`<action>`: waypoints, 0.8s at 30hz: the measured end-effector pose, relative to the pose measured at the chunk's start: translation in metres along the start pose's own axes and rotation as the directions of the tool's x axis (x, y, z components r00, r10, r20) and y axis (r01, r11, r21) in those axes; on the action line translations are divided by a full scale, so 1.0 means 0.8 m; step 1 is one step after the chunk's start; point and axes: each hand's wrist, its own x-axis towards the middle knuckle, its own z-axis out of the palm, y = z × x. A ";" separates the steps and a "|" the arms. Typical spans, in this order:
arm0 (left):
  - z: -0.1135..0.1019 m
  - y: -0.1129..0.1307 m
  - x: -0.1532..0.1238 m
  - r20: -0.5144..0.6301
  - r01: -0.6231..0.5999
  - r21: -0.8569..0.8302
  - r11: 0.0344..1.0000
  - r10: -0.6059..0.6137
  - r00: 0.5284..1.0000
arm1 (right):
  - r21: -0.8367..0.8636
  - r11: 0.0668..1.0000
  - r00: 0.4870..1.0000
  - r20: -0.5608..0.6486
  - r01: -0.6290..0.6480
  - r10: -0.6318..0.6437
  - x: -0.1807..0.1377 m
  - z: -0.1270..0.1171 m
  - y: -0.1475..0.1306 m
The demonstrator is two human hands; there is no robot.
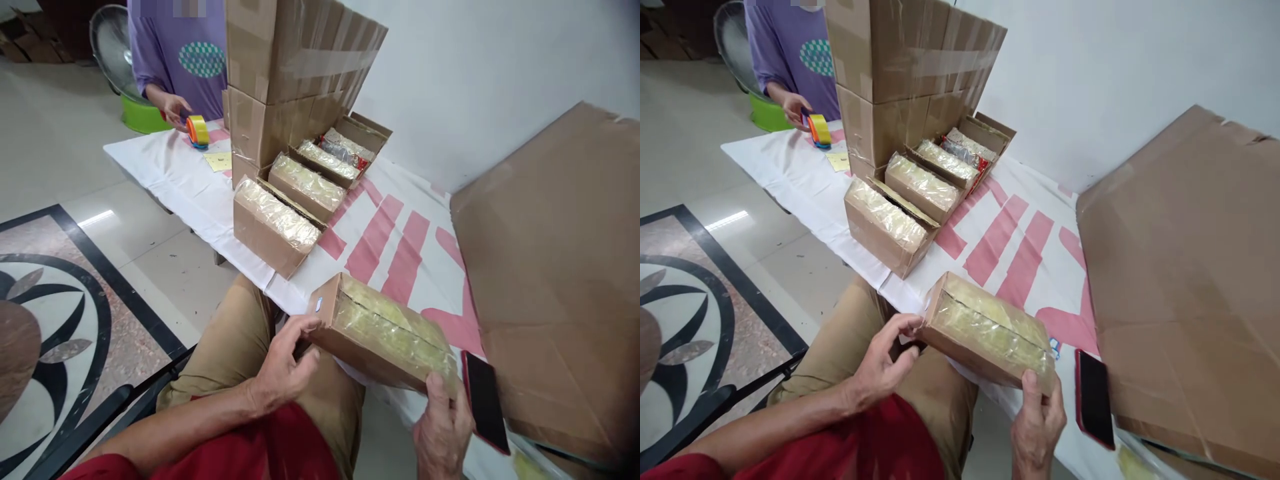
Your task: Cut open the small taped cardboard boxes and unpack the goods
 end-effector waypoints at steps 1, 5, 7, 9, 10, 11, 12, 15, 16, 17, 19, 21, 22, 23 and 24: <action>-0.003 -0.005 0.007 -0.030 0.031 0.015 0.999 -0.031 0.999 | -0.014 1.000 1.000 -0.004 0.012 -0.012 0.002 -0.001 0.001; -0.012 -0.026 0.035 -0.061 0.034 0.116 0.993 -0.027 0.998 | -0.061 0.998 0.999 0.004 0.032 -0.032 0.004 -0.005 0.008; -0.012 -0.035 0.045 -0.023 -0.005 0.162 0.987 0.009 1.000 | -0.041 0.999 0.999 0.015 0.033 -0.033 0.003 -0.005 0.012; -0.011 -0.042 0.052 0.018 -0.043 0.211 0.977 0.040 0.999 | -0.025 0.999 1.000 0.008 0.029 -0.028 0.002 -0.005 0.014; -0.010 -0.044 0.055 0.037 -0.062 0.234 0.970 0.055 0.998 | -0.024 0.999 1.000 -0.001 0.025 -0.025 0.001 -0.005 0.015; -0.008 -0.045 0.057 0.052 -0.081 0.255 0.963 0.070 0.996 | -0.025 0.999 1.000 -0.011 0.024 -0.024 0.001 -0.005 0.015; -0.007 -0.045 0.059 0.063 -0.096 0.274 0.957 0.082 0.995 | -0.027 0.999 1.000 -0.013 0.025 -0.026 0.000 -0.005 0.015; -0.004 -0.045 0.063 0.087 -0.123 0.326 0.938 0.100 0.991 | -0.007 0.999 0.999 0.008 0.044 -0.044 -0.001 -0.005 0.015; -0.004 -0.045 0.065 0.089 -0.118 0.340 0.933 0.093 0.992 | -0.002 0.999 0.999 0.015 0.047 -0.047 -0.001 -0.005 0.016; -0.003 -0.045 0.066 0.087 -0.103 0.349 0.931 0.077 0.993 | -0.003 0.999 0.999 0.019 0.046 -0.046 -0.001 -0.006 0.017; -0.002 -0.043 0.070 0.065 -0.038 0.338 0.940 0.017 0.998 | -0.008 0.999 0.999 0.020 0.035 -0.035 -0.001 -0.007 0.018; -0.002 -0.041 0.074 0.033 0.070 0.286 0.956 -0.083 0.996 | -0.003 1.000 1.000 0.018 0.024 -0.023 -0.001 -0.008 0.019; -0.002 -0.040 0.076 0.018 0.129 0.249 0.960 -0.138 0.990 | 0.001 1.000 1.000 0.017 0.020 -0.020 -0.001 -0.009 0.019; -0.002 -0.039 0.078 0.002 0.188 0.206 0.960 -0.193 0.981 | -0.001 1.000 1.000 0.021 0.017 -0.017 -0.002 -0.011 0.020; -0.004 -0.037 0.079 -0.015 0.244 0.156 0.957 -0.245 0.969 | -0.011 1.000 1.000 0.025 0.017 -0.016 -0.002 -0.012 0.020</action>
